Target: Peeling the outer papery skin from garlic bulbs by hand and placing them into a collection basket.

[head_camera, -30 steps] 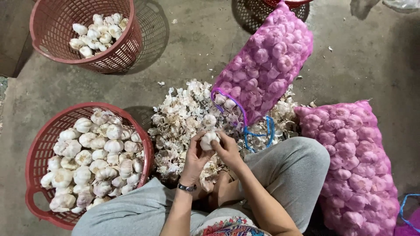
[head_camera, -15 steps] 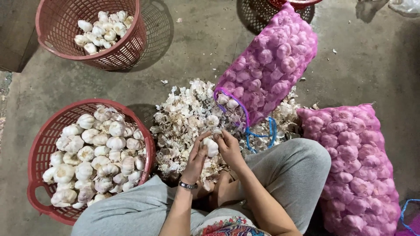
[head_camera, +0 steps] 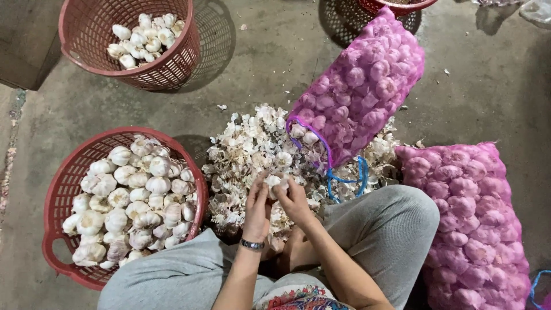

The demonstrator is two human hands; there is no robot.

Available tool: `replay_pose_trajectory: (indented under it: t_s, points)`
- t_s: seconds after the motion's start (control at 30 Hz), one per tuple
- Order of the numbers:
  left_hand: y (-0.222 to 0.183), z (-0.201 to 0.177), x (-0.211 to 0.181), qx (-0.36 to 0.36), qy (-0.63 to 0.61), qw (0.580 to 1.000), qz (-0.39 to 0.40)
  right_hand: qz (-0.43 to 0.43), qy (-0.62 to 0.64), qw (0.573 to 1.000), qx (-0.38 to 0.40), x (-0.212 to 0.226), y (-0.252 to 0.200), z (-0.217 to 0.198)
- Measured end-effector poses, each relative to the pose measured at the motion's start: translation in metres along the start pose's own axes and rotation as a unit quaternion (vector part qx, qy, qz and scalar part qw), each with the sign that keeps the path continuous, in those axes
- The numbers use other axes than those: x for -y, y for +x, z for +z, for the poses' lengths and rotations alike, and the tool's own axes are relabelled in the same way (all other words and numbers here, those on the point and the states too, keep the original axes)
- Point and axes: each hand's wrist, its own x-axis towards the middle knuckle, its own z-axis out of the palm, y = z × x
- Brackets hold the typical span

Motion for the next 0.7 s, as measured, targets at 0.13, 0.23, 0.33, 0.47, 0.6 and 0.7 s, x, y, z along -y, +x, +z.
replay_pose_trajectory:
  t_s: [0.13,0.23,0.33,0.47,0.6,0.7]
  points:
    - [-0.011,0.012,-0.009,-0.009,0.002,1.0,-0.004,0.032,0.093,0.995,-0.036,0.017,-0.001,-0.003]
    - [-0.01,0.006,-0.003,0.008,-0.054,0.997,-0.049,0.064,0.168,0.983,-0.034,-0.006,0.004,-0.004]
    - [-0.002,-0.002,0.001,0.012,-0.095,0.994,-0.056,0.126,0.189,0.972,-0.061,-0.025,0.006,0.001]
    - [0.025,-0.041,-0.003,0.005,-0.259,0.966,-0.013,0.172,-0.047,0.983,-0.052,-0.083,0.03,0.007]
    - [0.007,-0.038,-0.081,-0.032,-0.412,0.899,0.143,0.107,-0.395,0.906,-0.105,-0.16,0.083,0.0]
    - [0.007,-0.037,-0.059,-0.089,-0.367,0.916,0.134,0.117,-0.575,0.806,-0.079,-0.148,0.136,-0.026]
